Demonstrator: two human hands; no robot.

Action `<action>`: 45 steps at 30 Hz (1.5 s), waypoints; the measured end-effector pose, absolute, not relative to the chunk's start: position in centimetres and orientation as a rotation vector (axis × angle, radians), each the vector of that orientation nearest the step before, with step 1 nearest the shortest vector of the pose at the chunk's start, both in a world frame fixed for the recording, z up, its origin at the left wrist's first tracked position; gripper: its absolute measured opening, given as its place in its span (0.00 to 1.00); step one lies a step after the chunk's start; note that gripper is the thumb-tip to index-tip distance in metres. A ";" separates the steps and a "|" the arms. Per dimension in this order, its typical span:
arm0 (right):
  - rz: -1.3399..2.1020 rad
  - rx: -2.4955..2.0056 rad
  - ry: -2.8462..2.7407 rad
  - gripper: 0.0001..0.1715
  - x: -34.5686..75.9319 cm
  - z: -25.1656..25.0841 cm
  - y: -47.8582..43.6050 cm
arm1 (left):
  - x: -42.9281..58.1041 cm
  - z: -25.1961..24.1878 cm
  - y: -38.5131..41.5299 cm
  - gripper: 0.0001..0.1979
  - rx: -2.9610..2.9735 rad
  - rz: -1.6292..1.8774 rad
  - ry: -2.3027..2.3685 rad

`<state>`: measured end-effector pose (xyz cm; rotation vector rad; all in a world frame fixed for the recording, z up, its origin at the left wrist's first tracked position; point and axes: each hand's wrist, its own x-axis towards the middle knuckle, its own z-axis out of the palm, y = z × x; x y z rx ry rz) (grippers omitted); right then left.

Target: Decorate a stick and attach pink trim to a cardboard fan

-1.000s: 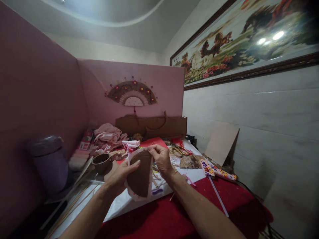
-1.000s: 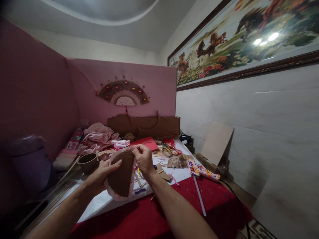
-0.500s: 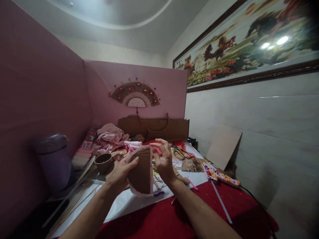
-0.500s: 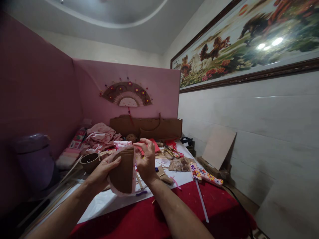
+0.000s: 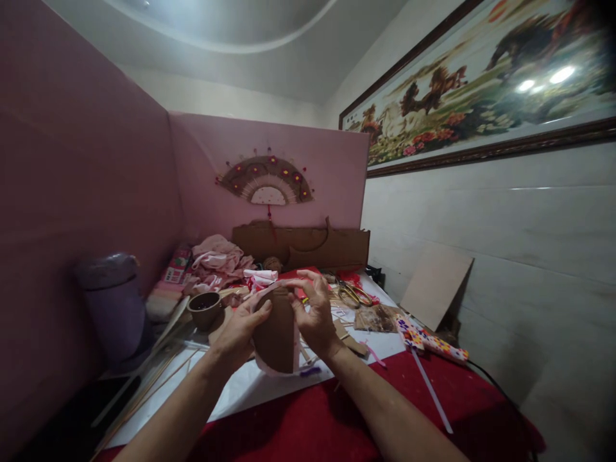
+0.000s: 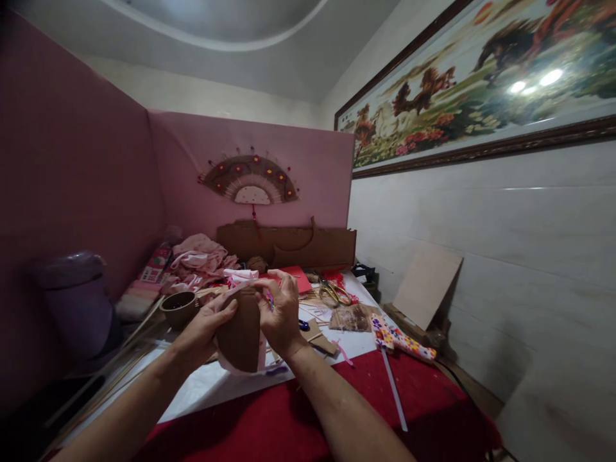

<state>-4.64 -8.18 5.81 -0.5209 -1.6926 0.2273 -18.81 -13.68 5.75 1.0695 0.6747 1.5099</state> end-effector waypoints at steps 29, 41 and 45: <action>1.499 -0.462 -1.693 0.27 -5.8 4.5 -7.1 | -20.7 7.8 -13.6 0.24 1.016 1.903 0.663; 1.388 -0.487 -1.810 0.18 -6.4 3.8 -7.7 | -20.4 7.9 -14.0 0.22 1.084 1.882 0.676; 1.278 -0.541 -1.840 0.17 -6.3 3.6 -7.4 | -20.4 8.3 -14.4 0.23 1.132 1.871 0.707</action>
